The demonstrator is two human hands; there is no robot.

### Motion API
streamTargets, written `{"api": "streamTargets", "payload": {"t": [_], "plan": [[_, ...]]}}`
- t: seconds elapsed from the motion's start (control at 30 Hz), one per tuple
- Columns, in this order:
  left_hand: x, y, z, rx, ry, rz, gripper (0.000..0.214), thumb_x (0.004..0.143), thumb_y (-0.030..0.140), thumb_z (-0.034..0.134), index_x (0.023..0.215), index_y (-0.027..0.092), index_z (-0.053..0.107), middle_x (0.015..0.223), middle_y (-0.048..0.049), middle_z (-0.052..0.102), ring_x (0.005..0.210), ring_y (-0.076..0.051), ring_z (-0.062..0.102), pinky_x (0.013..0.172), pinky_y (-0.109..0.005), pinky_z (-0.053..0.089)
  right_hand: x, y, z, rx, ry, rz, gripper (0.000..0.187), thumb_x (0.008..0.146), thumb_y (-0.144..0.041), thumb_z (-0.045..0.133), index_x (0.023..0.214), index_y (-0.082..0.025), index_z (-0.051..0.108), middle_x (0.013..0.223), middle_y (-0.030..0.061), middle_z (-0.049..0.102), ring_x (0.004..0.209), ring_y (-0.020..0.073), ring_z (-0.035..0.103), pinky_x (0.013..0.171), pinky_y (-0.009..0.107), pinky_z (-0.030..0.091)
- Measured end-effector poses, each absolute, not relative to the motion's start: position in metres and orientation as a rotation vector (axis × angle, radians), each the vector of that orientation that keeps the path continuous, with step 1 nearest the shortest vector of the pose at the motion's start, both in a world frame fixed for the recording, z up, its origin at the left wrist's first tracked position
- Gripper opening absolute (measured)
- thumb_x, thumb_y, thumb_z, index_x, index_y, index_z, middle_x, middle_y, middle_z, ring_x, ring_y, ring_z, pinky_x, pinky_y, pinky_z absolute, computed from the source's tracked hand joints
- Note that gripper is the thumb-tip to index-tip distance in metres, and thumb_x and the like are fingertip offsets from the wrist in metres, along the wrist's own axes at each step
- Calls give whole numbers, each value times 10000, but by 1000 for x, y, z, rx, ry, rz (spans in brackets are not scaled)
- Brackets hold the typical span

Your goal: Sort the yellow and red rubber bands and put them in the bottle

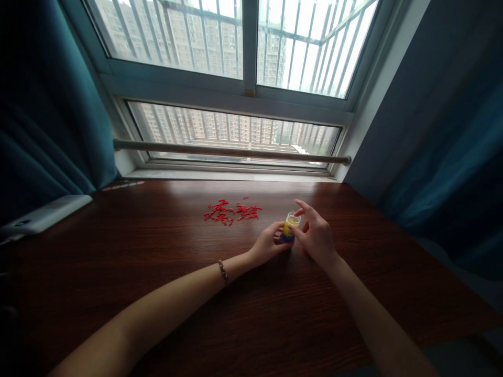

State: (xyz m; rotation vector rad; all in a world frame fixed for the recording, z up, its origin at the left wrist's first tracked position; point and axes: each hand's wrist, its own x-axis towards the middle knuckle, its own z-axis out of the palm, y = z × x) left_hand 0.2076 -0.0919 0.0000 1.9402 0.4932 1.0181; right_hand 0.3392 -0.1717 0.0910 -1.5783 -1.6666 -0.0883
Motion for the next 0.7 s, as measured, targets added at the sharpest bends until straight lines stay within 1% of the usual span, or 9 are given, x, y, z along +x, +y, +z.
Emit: {"api": "streamTargets", "payload": {"t": [0.07,0.13,0.23,0.33,0.47,0.6,0.7], "plan": [[207,-92,0,1958,507,1027,507,668,273,681,1127,169,494,1035,-89,580,913,-204,567,804,-332,452,333,-172,73,-1609,-1508,-71,750,669,-355,652,1316,-227,293,1078,76,578,492,103,529,540,278,489],[206,-92,-1,1980,525,1033,511,663,285,686,1122,160,500,1023,-93,585,904,-210,569,803,-341,451,331,-169,58,-1655,-1442,17,828,621,-388,683,1321,-220,275,1086,91,574,504,120,552,549,300,501],[206,-91,-1,2027,537,1048,507,665,316,685,1113,151,514,1019,-99,587,907,-220,566,811,-350,446,334,-161,44,-1677,-1413,134,807,615,-397,680,1303,-209,303,1003,85,612,562,161,596,579,319,510],[206,-89,-2,2043,575,1068,537,647,327,700,1117,144,514,1036,-104,586,940,-229,557,825,-356,441,343,-153,42,-1653,-1379,163,804,620,-393,674,1302,-191,298,972,90,629,628,191,621,597,319,510],[207,-87,-6,2030,633,1081,569,639,351,705,1127,140,501,1076,-114,574,974,-236,547,827,-359,445,353,-148,46,-1684,-1355,112,817,597,-402,687,1288,-168,318,982,109,627,600,192,616,593,329,506],[206,-89,-5,2040,644,1108,487,695,363,655,1109,152,511,1064,-106,580,986,-231,543,851,-366,436,357,-149,46,-1718,-1368,118,819,613,-412,672,1295,-154,301,994,123,622,601,192,618,612,336,506],[200,-89,3,2066,665,1136,376,743,340,607,1066,162,534,1034,-93,589,972,-222,545,856,-365,433,359,-148,43,-1749,-1366,101,822,616,-421,670,1301,-165,292,1008,122,616,633,204,626,620,341,504]]}}
